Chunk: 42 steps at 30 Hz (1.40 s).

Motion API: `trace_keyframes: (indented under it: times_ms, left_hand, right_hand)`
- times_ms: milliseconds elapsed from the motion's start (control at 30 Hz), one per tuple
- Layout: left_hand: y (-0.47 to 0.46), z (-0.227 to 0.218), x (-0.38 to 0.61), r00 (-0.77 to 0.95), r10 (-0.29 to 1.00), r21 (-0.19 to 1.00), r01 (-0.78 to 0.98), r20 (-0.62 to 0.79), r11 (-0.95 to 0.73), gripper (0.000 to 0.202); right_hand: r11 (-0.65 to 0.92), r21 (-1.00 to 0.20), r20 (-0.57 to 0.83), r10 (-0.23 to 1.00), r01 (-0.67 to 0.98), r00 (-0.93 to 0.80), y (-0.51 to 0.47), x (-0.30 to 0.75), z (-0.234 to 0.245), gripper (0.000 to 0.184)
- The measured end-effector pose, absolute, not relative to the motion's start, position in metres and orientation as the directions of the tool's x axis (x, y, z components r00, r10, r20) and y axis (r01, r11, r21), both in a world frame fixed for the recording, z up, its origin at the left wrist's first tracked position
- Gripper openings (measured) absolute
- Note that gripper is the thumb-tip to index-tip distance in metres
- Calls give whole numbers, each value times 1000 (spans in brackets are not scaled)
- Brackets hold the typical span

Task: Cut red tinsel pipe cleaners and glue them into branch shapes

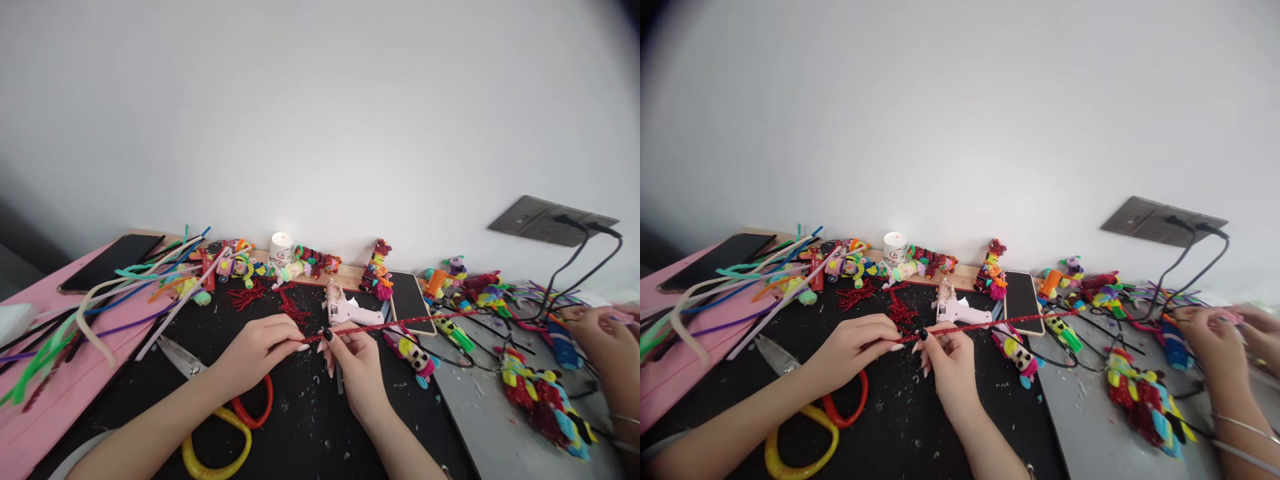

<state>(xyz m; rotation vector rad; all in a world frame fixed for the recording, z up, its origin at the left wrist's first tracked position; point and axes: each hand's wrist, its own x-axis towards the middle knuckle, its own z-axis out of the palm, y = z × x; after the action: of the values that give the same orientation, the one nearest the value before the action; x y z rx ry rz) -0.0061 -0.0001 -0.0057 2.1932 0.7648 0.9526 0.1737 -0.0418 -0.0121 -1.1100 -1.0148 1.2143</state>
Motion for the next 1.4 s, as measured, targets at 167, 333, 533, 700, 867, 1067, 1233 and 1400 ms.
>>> trace_keyframes:
  times_ms: [167, 333, 533, 700, 867, 1067, 1233, 1400]
  left_hand:
    - [4, -1, -10, 524, 755, 733, 316, 395, -602, 16]
    - [19, -9, -17, 349, 879, 690, 549, 323, -472, 21]
    - [27, -26, -17, 472, 831, 617, 570, 294, -543, 11]
    - [23, -21, -15, 444, 867, 654, 590, 228, -474, 7]
    - [20, -12, -13, 313, 934, 809, 495, 174, -317, 11]
    - [22, -9, -10, 239, 969, 987, 158, -57, 19, 30]
    - [17, -5, -9, 367, 915, 974, -84, -168, 212, 30]
    - [11, -4, -5, 426, 888, 952, -161, -170, 260, 35]
  right_hand:
    - [28, -981, 4, 992, -194, 124, -41, 176, -13, 19]
    - [94, -967, 20, 955, -239, 295, -37, 180, -13, 22]
    - [69, -974, -2, 950, -218, 313, -36, 178, -14, 23]
    - [69, -970, -7, 952, -234, 306, -36, 178, -14, 22]
    - [50, -975, -23, 946, -216, 322, -36, 178, -13, 24]
    - [47, -971, -22, 959, -233, 284, -38, 177, -11, 19]
    - [45, -969, -11, 974, -242, 226, -40, 176, -11, 17]
    - [59, -968, 20, 987, -243, 161, -41, 175, -10, 13]
